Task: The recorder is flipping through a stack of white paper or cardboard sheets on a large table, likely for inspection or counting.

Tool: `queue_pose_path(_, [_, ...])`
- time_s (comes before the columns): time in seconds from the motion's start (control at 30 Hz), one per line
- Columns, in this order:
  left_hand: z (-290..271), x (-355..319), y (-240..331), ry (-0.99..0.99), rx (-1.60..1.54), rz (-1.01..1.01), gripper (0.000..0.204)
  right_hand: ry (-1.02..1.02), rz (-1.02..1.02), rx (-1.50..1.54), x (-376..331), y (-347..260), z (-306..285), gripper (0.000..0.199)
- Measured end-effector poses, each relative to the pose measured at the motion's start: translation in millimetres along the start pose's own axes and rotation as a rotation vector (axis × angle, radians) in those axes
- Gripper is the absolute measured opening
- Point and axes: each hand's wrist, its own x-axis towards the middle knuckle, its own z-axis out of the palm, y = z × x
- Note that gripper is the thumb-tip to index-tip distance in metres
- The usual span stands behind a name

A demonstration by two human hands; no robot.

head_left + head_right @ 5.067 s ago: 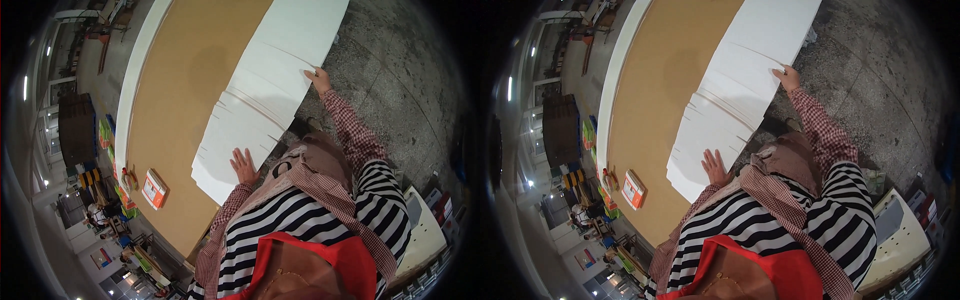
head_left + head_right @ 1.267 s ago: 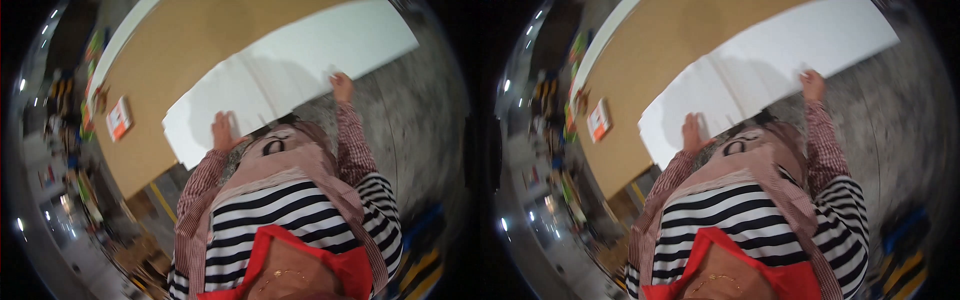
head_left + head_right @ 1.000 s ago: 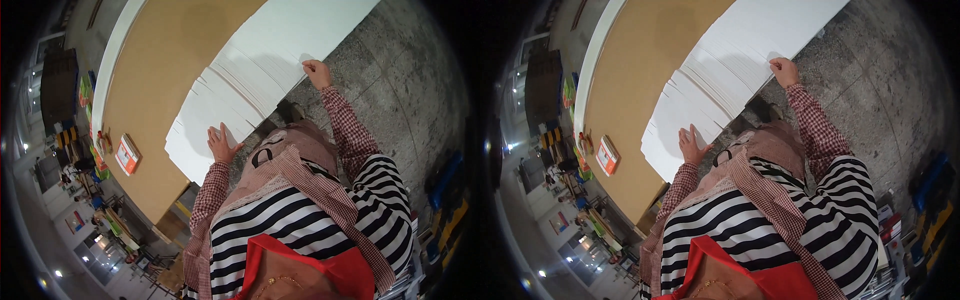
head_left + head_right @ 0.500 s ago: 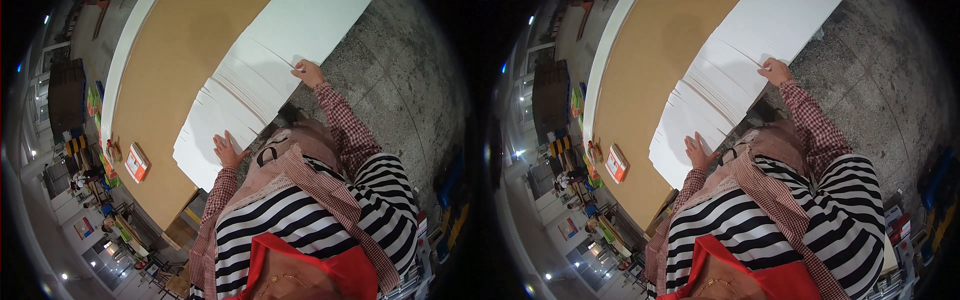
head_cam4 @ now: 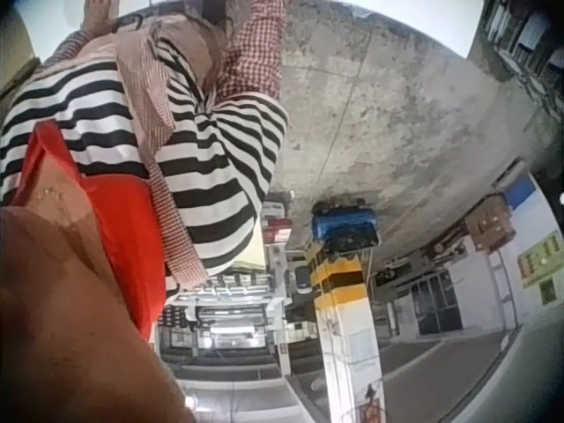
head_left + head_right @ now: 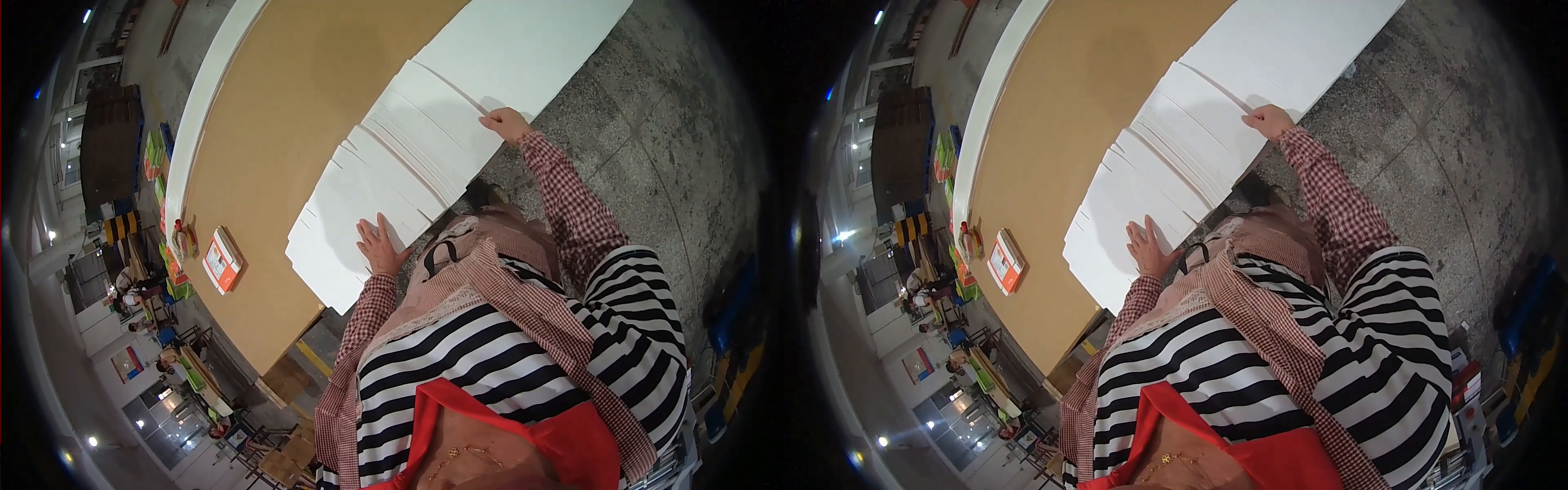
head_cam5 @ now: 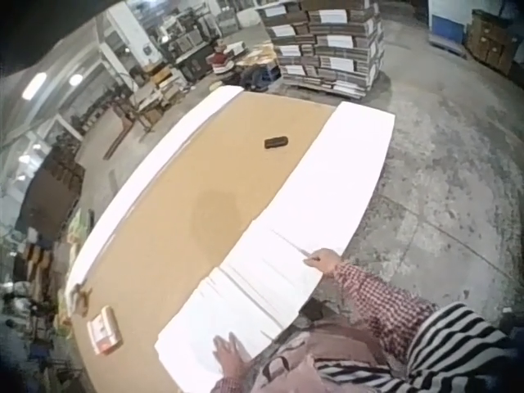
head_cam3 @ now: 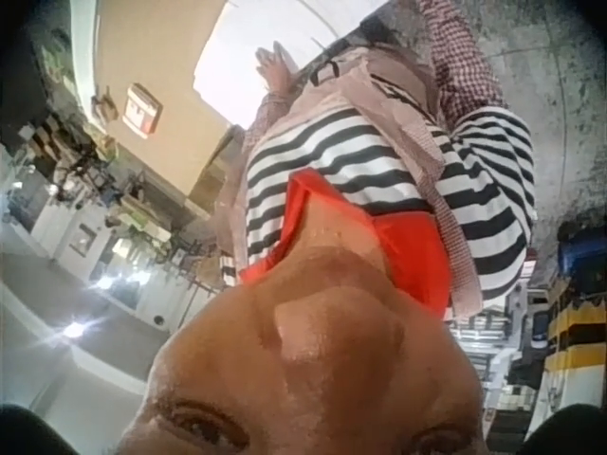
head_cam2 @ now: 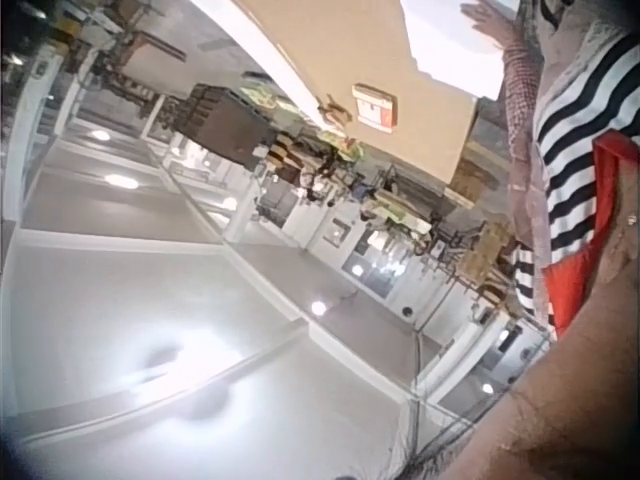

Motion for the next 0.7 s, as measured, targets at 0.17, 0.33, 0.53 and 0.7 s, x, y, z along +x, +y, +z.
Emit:
queue_pose_path(0.17, [2.7,0.7,-1.2,0.011,-0.002,-0.002,0.132,-0.106,0.080,-0.261,25.2,4.7,3.9,0.038])
queue_pose_path(0.33, [4.9,0.4,-3.7,0.016,0.005,0.000,0.129,-0.106,0.128,-0.355,25.6,2.2,10.9,0.035])
queue_pose_path(0.53, [3.7,-2.0,-2.0,0.037,0.046,0.007,0.131,-0.056,0.045,-0.514,14.6,-11.0,8.8,0.031])
queue_pose_path(0.7, [-2.5,-1.7,-2.3,-0.003,0.007,0.021,0.134,0.253,-0.055,-0.272,-17.3,8.8,3.4,0.023])
